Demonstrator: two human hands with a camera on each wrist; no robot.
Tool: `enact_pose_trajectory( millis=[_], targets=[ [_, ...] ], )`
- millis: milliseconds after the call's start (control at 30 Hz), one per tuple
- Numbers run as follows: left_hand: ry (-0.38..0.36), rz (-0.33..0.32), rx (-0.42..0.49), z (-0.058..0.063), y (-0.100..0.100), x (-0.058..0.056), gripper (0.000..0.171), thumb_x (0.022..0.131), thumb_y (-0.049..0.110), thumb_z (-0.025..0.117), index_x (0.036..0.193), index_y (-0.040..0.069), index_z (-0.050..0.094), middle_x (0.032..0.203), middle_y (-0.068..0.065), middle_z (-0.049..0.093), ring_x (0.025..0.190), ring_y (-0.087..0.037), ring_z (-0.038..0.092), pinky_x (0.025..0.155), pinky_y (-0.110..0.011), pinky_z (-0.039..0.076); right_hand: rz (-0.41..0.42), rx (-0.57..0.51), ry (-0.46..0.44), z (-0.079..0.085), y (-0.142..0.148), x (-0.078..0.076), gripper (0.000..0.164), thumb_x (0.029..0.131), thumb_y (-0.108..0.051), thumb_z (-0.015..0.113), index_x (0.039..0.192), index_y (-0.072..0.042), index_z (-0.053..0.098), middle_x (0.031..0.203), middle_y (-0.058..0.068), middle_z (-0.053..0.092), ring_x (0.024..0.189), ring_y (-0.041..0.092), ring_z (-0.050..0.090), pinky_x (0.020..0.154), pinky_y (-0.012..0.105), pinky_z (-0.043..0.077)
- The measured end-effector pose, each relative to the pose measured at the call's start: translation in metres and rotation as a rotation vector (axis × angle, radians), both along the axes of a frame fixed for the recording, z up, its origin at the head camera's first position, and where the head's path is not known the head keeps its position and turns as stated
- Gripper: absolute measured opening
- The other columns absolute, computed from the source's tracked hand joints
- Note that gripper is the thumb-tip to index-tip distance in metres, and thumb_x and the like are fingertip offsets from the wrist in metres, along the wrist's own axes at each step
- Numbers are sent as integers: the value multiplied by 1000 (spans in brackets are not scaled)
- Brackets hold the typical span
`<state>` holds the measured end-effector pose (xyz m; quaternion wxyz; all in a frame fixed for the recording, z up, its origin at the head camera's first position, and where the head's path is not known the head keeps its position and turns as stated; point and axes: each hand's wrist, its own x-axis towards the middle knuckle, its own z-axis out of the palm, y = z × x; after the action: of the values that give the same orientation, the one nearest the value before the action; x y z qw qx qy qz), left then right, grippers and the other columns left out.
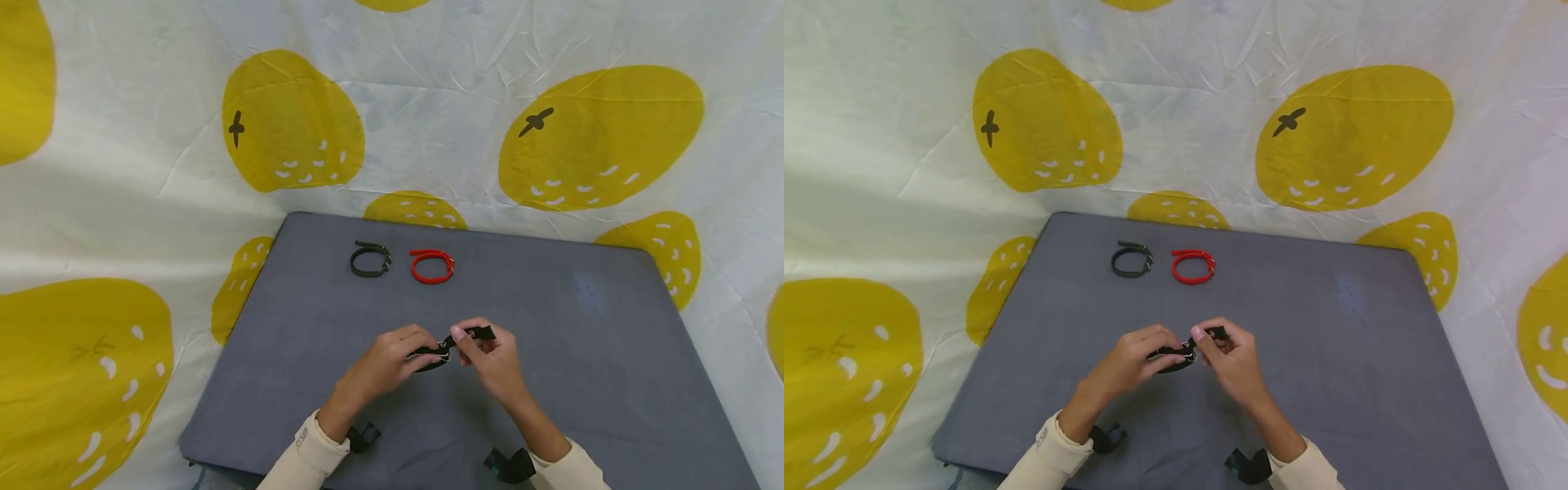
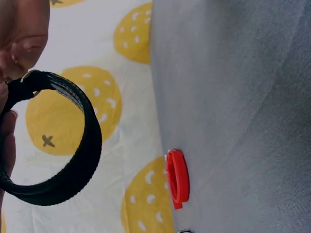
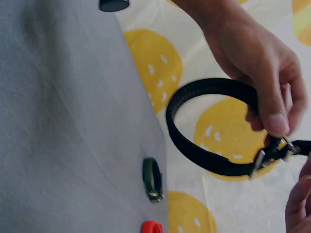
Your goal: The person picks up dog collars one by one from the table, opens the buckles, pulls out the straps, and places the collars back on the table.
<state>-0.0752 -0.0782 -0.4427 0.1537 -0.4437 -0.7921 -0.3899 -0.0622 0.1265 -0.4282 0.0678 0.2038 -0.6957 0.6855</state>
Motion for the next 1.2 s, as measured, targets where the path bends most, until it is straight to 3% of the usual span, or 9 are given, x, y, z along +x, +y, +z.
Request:
enact_pose_trajectory(
  millis=[133, 300, 467, 533, 700, 767, 967, 1200],
  targets=[
    [13, 7, 2, 2, -1, -2, 16, 83, 12, 73, 96, 11, 64, 95, 3, 61, 87, -1, 58, 79, -10, 45, 112, 55, 70, 3, 6, -6, 23, 84, 17, 57, 100, 2, 65, 79, 9, 57, 51, 13, 46, 46, 25, 43],
    [19, 16, 13, 5, -2, -3, 18, 82, 12, 74, 96, 11, 64, 94, 2, 60, 83, -2, 58, 76, -10, 46, 193, 94, 122, 6, 8, -9, 33, 80, 20, 59, 110, 5, 63, 98, 15, 54, 53, 11, 45, 46, 26, 40],
    [9, 18, 36, 7, -3, -4, 22, 81, 12, 75, 99, 8, 63, 94, 2, 60, 79, -1, 57, 74, -9, 46, 239, 75, -22, 8, 11, -9, 30, 91, 14, 48, 119, 8, 55, 113, 15, 50, 50, 14, 48, 48, 33, 42],
    [-3, 26, 59, 8, -3, -4, 24, 81, 12, 76, 100, 8, 63, 95, 1, 60, 80, -2, 58, 74, -9, 46, 254, 104, -108, 6, 13, -9, 26, 96, 5, 46, 120, 7, 53, 101, 13, 57, 51, 16, 52, 48, 35, 44],
    [-155, 33, 173, 12, -3, -1, 26, 81, 10, 74, 104, 10, 61, 96, 0, 60, 85, -3, 61, 74, -13, 49, 376, 63, -333, -3, 22, -11, 30, 101, -9, 42, 126, 5, 50, 69, 15, 61, 60, 21, 61, 53, 34, 50],
    [-244, 49, 193, 14, -4, 1, 26, 84, 14, 72, 108, 13, 61, 99, 1, 61, 89, -4, 62, 76, -17, 50, 425, -10, -398, -8, 24, -11, 29, 101, -9, 41, 125, 5, 51, 75, 16, 64, 66, 22, 65, 56, 32, 52],
    [-428, 71, 130, 15, -2, 2, 37, 86, 31, 70, 119, 18, 59, 107, 6, 61, 92, -3, 58, 78, -21, 49, 469, -120, -391, -16, 23, -11, 19, 98, -1, 45, 111, 6, 58, 83, 10, 65, 72, 17, 65, 61, 29, 54],
    [-437, 74, 57, 14, 0, 1, 36, 83, 41, 71, 111, 20, 66, 94, 13, 58, 80, 0, 53, 67, -17, 46, 500, -175, -369, -14, 19, -9, 19, 96, 4, 46, 111, 10, 55, 86, 11, 64, 73, 14, 65, 63, 28, 54]
  ],
)
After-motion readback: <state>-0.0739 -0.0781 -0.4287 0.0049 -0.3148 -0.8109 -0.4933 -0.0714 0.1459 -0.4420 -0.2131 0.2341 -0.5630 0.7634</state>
